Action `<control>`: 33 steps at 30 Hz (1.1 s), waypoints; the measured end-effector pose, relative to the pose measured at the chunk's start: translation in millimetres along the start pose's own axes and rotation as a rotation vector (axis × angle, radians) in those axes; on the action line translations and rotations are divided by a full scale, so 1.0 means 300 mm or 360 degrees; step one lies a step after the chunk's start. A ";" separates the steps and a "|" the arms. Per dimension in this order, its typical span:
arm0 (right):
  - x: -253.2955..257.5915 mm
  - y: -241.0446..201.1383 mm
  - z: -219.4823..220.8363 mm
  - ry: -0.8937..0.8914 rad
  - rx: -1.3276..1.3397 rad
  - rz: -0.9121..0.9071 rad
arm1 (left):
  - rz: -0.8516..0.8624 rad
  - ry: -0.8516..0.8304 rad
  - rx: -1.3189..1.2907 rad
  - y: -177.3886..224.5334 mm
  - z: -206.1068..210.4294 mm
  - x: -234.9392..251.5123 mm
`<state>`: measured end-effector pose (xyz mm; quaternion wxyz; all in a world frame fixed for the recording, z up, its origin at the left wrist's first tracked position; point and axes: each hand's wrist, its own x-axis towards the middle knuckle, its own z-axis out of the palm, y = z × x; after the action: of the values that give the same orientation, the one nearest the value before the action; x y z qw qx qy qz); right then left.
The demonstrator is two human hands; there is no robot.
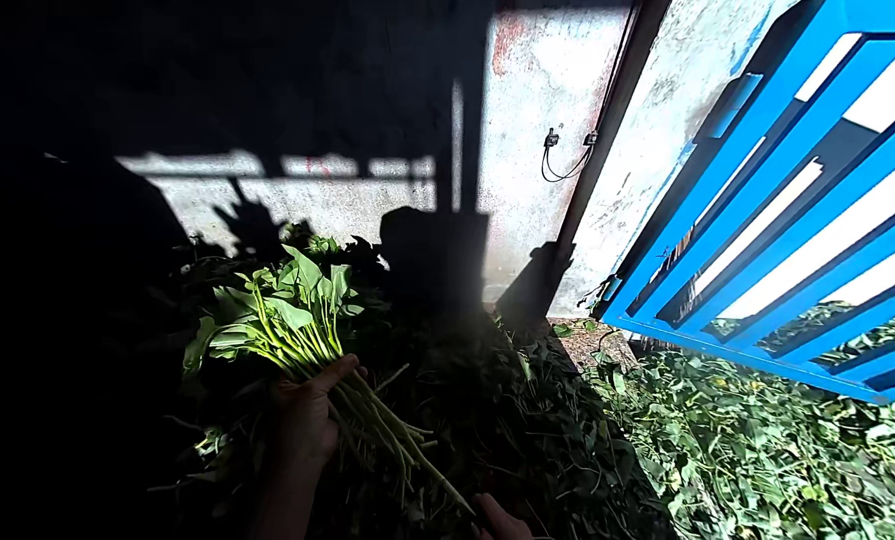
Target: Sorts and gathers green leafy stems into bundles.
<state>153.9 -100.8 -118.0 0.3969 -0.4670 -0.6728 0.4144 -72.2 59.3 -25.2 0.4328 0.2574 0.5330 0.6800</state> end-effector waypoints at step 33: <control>0.221 0.808 -0.064 -0.0299 -0.1283 0.1549 | 0.0052 -0.0177 0.0033 0.009 -0.035 -0.008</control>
<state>227.8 19.6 -326.8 -0.1043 -0.7935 -0.5187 0.3009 -80.4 51.7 -25.5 0.4479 0.3079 0.5108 0.6661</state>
